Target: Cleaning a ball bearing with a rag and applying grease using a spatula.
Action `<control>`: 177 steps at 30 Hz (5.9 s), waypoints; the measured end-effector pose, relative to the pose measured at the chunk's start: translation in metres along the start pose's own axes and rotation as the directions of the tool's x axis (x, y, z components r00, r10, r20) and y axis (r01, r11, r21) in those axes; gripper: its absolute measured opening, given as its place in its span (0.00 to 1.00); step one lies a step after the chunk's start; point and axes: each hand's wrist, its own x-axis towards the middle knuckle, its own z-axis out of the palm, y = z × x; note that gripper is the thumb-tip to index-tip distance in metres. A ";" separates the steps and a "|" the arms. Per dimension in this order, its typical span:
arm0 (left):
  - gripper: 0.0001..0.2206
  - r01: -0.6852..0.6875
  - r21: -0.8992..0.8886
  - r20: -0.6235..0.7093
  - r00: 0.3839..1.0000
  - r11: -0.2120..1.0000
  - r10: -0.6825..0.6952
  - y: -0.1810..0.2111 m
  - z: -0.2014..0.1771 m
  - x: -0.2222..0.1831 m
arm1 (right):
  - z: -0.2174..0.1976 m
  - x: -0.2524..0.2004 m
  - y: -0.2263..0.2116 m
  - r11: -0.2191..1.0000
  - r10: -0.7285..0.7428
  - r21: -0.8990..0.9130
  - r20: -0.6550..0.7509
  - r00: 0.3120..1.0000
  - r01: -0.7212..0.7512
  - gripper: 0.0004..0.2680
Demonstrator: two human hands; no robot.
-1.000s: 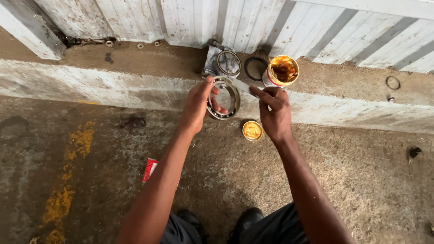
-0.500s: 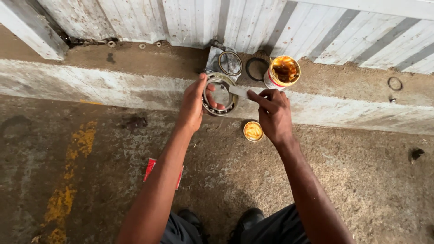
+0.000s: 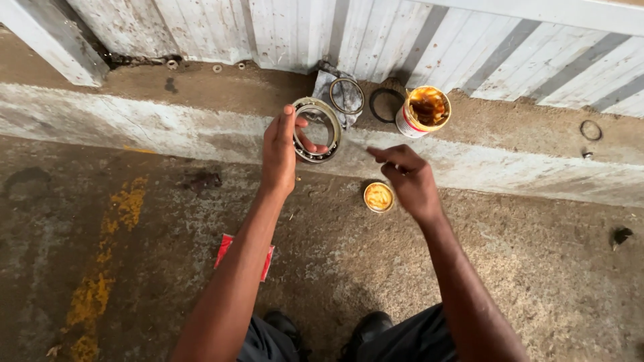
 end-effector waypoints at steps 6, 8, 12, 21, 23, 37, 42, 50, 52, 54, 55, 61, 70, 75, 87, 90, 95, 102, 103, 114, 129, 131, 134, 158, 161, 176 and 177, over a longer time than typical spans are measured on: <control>0.24 0.174 -0.144 0.017 0.985 0.974 -0.173 -0.005 0.007 0.000 | -0.004 0.009 0.024 0.916 0.175 0.362 0.032 0.984 -0.174 0.11; 0.24 0.195 -0.145 -0.009 0.980 0.970 -0.198 -0.005 0.012 0.000 | -0.003 0.008 0.025 0.898 0.168 0.404 0.053 0.984 -0.175 0.11; 0.23 0.155 -0.231 -0.040 0.985 0.961 -0.168 -0.014 0.017 -0.002 | 0.010 0.005 0.030 0.910 -0.012 0.415 -0.014 1.000 0.017 0.14; 0.20 0.124 -0.312 -0.158 0.971 0.942 -0.180 -0.026 0.013 0.008 | 0.000 0.011 0.022 0.704 -0.511 -0.615 -0.094 0.854 0.354 0.17; 0.20 0.154 -0.339 -0.156 0.964 0.928 -0.216 -0.034 0.016 0.010 | -0.018 0.014 0.052 0.815 -0.434 -0.482 -0.140 0.890 0.322 0.14; 0.21 0.310 -0.336 -0.064 0.935 0.889 -0.350 -0.111 0.105 0.022 | -0.093 0.096 0.135 0.944 0.154 -0.226 -0.346 0.926 -0.241 0.07; 0.20 0.349 -0.390 -0.019 0.922 0.852 -0.387 -0.126 0.120 0.029 | -0.088 0.136 0.135 0.571 0.037 -0.786 -0.262 0.964 -0.235 0.08; 0.21 0.369 -0.380 -0.026 0.912 0.848 -0.409 -0.133 0.128 0.029 | -0.077 0.163 0.150 0.888 0.237 -0.292 -0.372 0.898 -0.356 0.13; 0.22 0.373 -0.383 -0.021 0.911 0.845 -0.412 -0.132 0.128 0.028 | -0.077 0.165 0.142 0.925 0.323 -0.065 -0.380 0.867 -0.373 0.12; 0.22 0.375 -0.371 -0.035 0.909 0.850 -0.416 -0.132 0.127 0.028 | -0.075 0.166 0.135 0.870 0.434 0.392 -0.319 0.843 -0.300 0.09; 0.22 0.374 -0.370 -0.035 0.909 0.851 -0.415 -0.132 0.126 0.027 | -0.077 0.166 0.141 0.870 0.433 0.393 -0.319 0.843 -0.298 0.09; 0.21 0.357 -0.378 -0.003 0.922 0.854 -0.387 -0.127 0.120 0.027 | -0.100 0.135 0.161 0.656 0.458 0.730 -0.184 0.870 -0.192 0.08; 0.18 0.297 -0.488 0.071 0.951 0.821 -0.302 -0.121 0.103 0.024 | -0.099 0.038 0.061 0.423 0.387 0.889 -0.001 0.922 -0.177 0.14; 0.12 0.189 -0.593 0.111 0.982 0.783 -0.153 -0.078 0.105 0.003 | -0.081 -0.015 0.008 0.346 0.362 0.930 -0.009 0.932 -0.126 0.06; 0.17 0.190 -0.651 0.172 0.980 0.735 -0.101 -0.036 0.058 -0.039 | -0.047 -0.077 -0.033 0.670 0.243 0.717 0.030 0.970 -0.190 0.17; 0.20 0.148 -0.579 0.082 0.989 0.802 -0.123 -0.029 0.047 -0.039 | -0.042 -0.076 -0.036 0.757 0.234 0.628 -0.001 0.972 -0.181 0.14; 0.19 0.221 -0.547 0.123 0.975 0.807 -0.183 -0.011 0.040 -0.036 | -0.038 -0.071 -0.019 0.862 0.098 0.503 -0.035 0.995 -0.067 0.12; 0.19 0.229 -0.529 0.136 0.973 0.817 -0.184 -0.008 0.037 -0.033 | -0.039 -0.077 -0.024 0.977 -0.137 0.155 -0.066 0.988 0.145 0.12; 0.19 0.227 -0.531 0.136 0.974 0.816 -0.183 -0.010 0.037 -0.032 | -0.040 -0.075 -0.028 0.977 -0.138 0.153 -0.065 0.988 0.147 0.12; 0.17 0.173 -0.477 0.180 0.979 0.862 -0.097 -0.025 0.028 -0.023 | -0.094 -0.064 -0.044 0.806 -0.318 -0.447 0.227 0.921 0.388 0.09; 0.14 0.011 -0.335 0.172 0.984 0.942 0.050 -0.005 0.056 -0.038 | -0.079 -0.068 -0.077 0.924 -0.204 -0.325 0.023 0.979 0.201 0.11; 0.14 -0.045 -0.319 0.179 0.978 0.947 0.106 -0.023 0.051 -0.034 | -0.075 -0.068 -0.079 0.917 -0.224 -0.335 0.016 0.974 0.216 0.11; 0.16 -0.113 -0.286 0.166 0.972 0.951 0.166 -0.027 0.052 -0.037 | -0.070 -0.066 -0.065 0.895 -0.244 -0.378 0.028 0.969 0.236 0.10; 0.13 0.141 -0.491 0.056 0.990 0.860 -0.131 -0.030 0.056 -0.038 | -0.049 -0.094 -0.035 0.807 -0.398 -0.448 0.068 0.915 0.385 0.11; 0.12 0.153 -0.517 0.049 0.988 0.842 -0.150 -0.045 0.051 -0.034 | -0.065 -0.089 -0.028 0.809 -0.301 -0.500 0.101 0.948 0.309 0.10; 0.13 0.243 -0.624 0.093 0.967 0.743 -0.238 -0.074 0.075 -0.020 | -0.086 0.058 0.126 0.856 0.376 0.454 -0.218 0.901 -0.247 0.15; 0.12 0.247 -0.651 0.128 0.968 0.718 -0.217 -0.073 0.079 -0.021 | -0.085 0.068 0.132 0.848 0.405 0.455 -0.223 0.887 -0.273 0.16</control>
